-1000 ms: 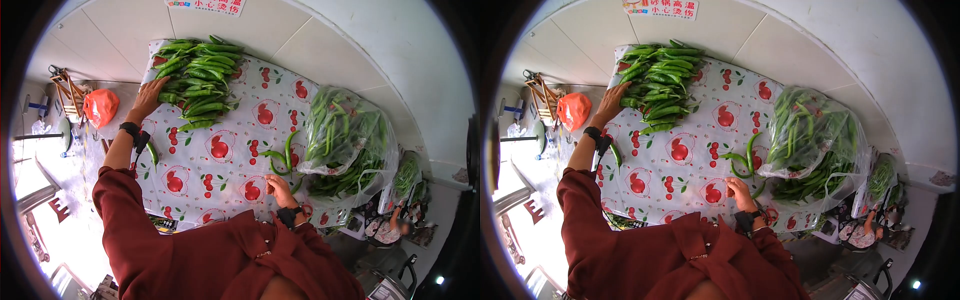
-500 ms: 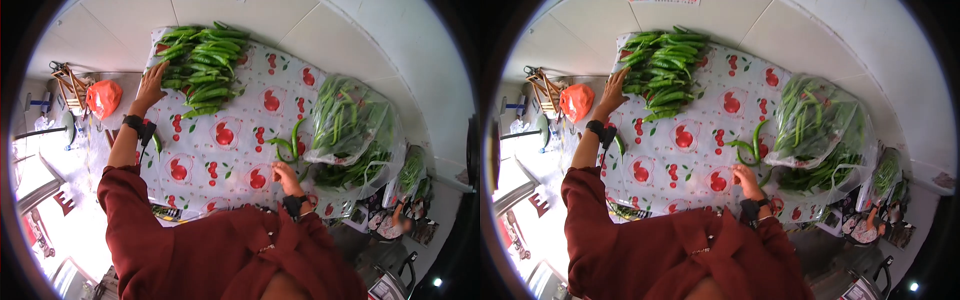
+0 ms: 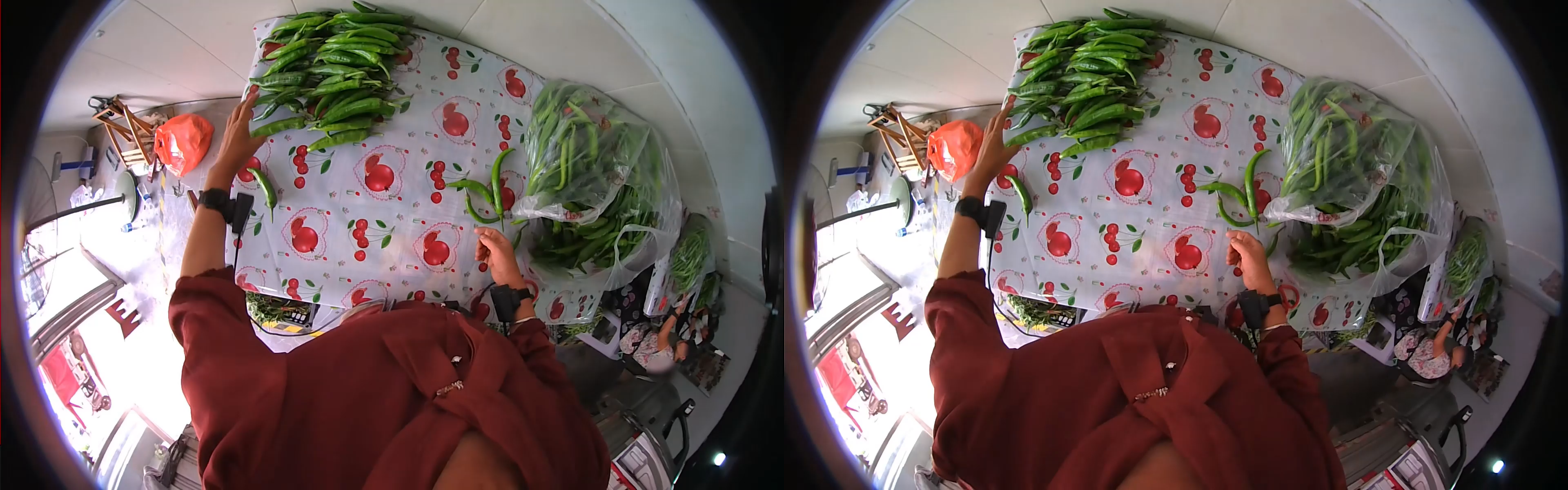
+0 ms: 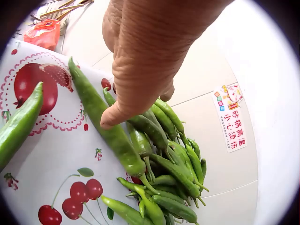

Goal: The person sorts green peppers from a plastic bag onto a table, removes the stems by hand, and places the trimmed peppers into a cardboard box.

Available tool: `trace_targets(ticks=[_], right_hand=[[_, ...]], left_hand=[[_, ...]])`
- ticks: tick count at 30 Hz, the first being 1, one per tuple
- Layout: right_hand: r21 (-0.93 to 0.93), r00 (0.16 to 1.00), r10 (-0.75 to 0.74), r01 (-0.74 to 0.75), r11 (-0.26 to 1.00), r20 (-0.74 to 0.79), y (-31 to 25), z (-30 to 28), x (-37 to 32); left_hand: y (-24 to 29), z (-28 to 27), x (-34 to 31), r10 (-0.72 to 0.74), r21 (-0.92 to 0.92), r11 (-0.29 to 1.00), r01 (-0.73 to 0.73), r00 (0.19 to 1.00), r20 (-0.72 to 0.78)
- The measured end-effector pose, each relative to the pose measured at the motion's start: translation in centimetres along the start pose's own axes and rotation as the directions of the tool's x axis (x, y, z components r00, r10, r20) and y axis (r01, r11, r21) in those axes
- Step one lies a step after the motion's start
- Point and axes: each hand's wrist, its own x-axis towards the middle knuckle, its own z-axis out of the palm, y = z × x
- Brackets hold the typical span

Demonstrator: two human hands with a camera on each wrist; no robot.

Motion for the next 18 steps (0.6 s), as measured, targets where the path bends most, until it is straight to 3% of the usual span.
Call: trace_targets(ticks=[2, 4, 5, 7, 8, 11, 18], right_hand=[[0.002, 1.000, 0.001, -0.001, 1.000, -0.006, 0.1, -0.1, -0.2], [0.016, 0.999, 0.010, -0.009, 1.000, -0.044, 0.2, -0.8, -0.6], [0.031, 0.997, 0.019, -0.017, 0.999, -0.074, 0.4, -1.2, -0.7], [0.052, 0.995, 0.010, -0.005, 0.999, -0.103, 0.4, -1.8, -1.2], [0.049, 0.995, -0.003, 0.008, 0.999, -0.099, 0.6, -2.5, -1.2], [0.006, 0.989, -0.035, 0.036, 0.999, -0.144, 0.4, -3.4, -1.9], [-0.042, 0.964, -0.160, 0.155, 0.987, -0.213, 1.1, -5.3, -2.4]], left_hand=[[-1.4, 0.2, -2.4, -0.007, 0.018, 1.000, 0.007, 1.000, -0.008], [-0.9, 0.5, -5.1, -0.112, 0.050, 0.993, 0.108, 0.988, 0.103], [-2.1, 1.5, -6.9, 0.057, 0.121, 0.991, -0.062, 0.997, 0.047], [-0.2, 1.3, -9.4, 0.068, 0.036, 0.996, -0.076, 0.982, 0.174], [-0.6, 2.0, -10.7, 0.124, 0.140, 0.979, -0.147, 0.980, 0.158], [2.6, 2.0, -12.0, 0.038, 0.244, 0.967, -0.078, 0.986, 0.165], [4.2, 4.4, -12.4, -0.113, 0.147, 0.984, 0.101, 0.991, 0.077]])
